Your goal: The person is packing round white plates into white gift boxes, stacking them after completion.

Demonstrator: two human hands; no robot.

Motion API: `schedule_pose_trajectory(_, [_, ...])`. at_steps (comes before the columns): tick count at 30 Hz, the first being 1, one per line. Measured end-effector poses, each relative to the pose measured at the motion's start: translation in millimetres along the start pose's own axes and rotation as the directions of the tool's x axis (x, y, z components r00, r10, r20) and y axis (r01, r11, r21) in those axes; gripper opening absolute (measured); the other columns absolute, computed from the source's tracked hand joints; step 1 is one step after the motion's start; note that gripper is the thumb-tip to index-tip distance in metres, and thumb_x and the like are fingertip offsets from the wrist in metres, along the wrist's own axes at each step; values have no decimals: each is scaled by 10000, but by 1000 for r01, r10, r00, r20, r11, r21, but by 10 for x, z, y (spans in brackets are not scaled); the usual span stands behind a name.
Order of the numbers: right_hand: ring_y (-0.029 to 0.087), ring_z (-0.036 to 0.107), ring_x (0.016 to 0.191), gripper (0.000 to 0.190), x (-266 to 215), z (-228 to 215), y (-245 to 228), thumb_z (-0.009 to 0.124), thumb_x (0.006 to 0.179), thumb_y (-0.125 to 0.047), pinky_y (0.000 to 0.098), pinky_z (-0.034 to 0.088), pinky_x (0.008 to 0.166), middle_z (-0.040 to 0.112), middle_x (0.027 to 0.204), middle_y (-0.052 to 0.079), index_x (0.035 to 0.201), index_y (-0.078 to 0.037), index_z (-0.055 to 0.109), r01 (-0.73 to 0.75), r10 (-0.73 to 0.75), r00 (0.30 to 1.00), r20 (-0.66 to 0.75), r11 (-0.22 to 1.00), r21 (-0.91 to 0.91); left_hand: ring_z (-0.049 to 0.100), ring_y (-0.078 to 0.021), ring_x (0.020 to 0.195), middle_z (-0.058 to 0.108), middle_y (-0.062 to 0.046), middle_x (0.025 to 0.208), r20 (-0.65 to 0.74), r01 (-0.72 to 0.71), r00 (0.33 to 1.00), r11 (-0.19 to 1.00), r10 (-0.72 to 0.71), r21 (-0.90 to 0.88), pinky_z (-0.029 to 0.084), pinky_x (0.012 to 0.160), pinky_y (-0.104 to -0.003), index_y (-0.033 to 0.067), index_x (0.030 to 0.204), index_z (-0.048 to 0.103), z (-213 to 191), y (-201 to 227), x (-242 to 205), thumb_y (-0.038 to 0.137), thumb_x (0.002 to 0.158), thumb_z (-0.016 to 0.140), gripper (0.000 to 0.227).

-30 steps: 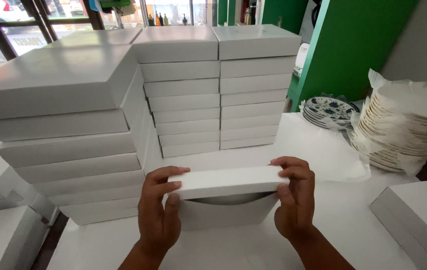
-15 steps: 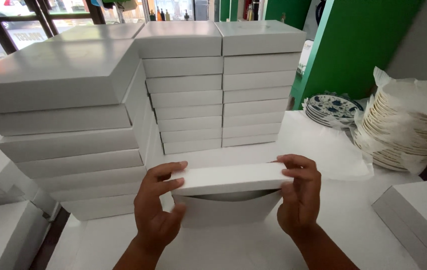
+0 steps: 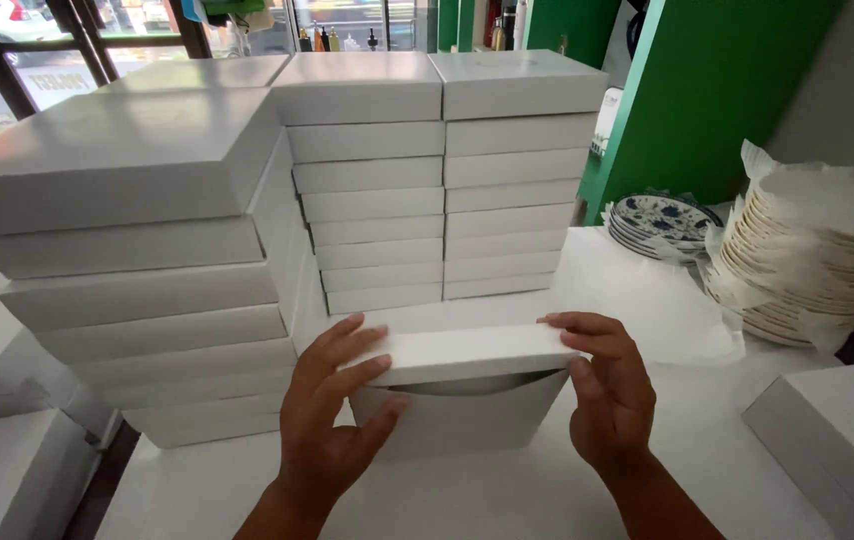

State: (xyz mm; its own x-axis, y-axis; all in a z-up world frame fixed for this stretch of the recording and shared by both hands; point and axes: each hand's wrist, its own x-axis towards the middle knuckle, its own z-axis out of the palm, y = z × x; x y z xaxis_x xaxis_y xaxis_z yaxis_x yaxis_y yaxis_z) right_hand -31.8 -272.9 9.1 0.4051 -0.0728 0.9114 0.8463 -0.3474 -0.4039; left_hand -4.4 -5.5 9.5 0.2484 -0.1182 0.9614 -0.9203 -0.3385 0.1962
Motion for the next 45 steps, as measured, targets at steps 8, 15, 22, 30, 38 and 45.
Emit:
schedule_pose_trajectory(8, [346,672,1204,230,-14,-7,17,443,960,-13,469,551,1069,647,1266,177,1135,-90,571,-28,28,1000,-4,999,-31,650,-372,1286,685,-129,1279,52,18,998,1000,-19,26,555,1074,-500,121,1175,613,7,-25,-38,211,927,749,297])
schedule_pose_trajectory(15, [357,623,1211,288,40,8,-2,744,908,-253,477,520,1055,661,1250,138,1108,-117,587,309,-258,949,179,872,-381,657,-350,1238,678,-112,1240,52,-30,998,999,28,30,566,1046,-471,144,1129,682,-11,-6,-1,187,904,774,248])
schedule_pose_trajectory(22, [327,640,1092,220,84,22,-121,717,906,-258,427,463,1013,740,1127,130,1002,-112,584,429,-364,903,227,769,-473,724,-374,1150,770,-104,1108,44,-66,997,996,69,-54,560,1000,-453,111,961,633,7,98,68,198,882,789,196])
schedule_pose_trajectory(30, [230,647,1089,169,23,210,-334,729,911,-159,423,418,1038,737,1166,29,1075,-149,688,473,-380,879,288,626,-619,759,-320,1119,763,-114,1146,42,-18,999,997,22,-81,617,966,-414,105,985,635,-75,72,83,189,818,865,296])
schedule_pose_trajectory(38, [270,660,1086,176,92,294,-506,765,877,-126,449,411,1034,753,1129,36,1041,-147,705,451,-334,892,306,595,-665,722,-326,1072,749,-110,1115,79,16,997,987,-4,-157,586,958,-452,124,912,655,-112,43,121,144,855,810,166])
schedule_pose_trajectory(45, [315,661,1120,143,187,717,-790,574,1006,-63,492,458,1005,705,1175,116,1092,-47,687,513,-267,848,457,627,-586,707,-284,1083,745,-71,1110,71,15,997,993,-7,-115,588,978,-419,107,1004,753,-77,56,131,160,911,746,107])
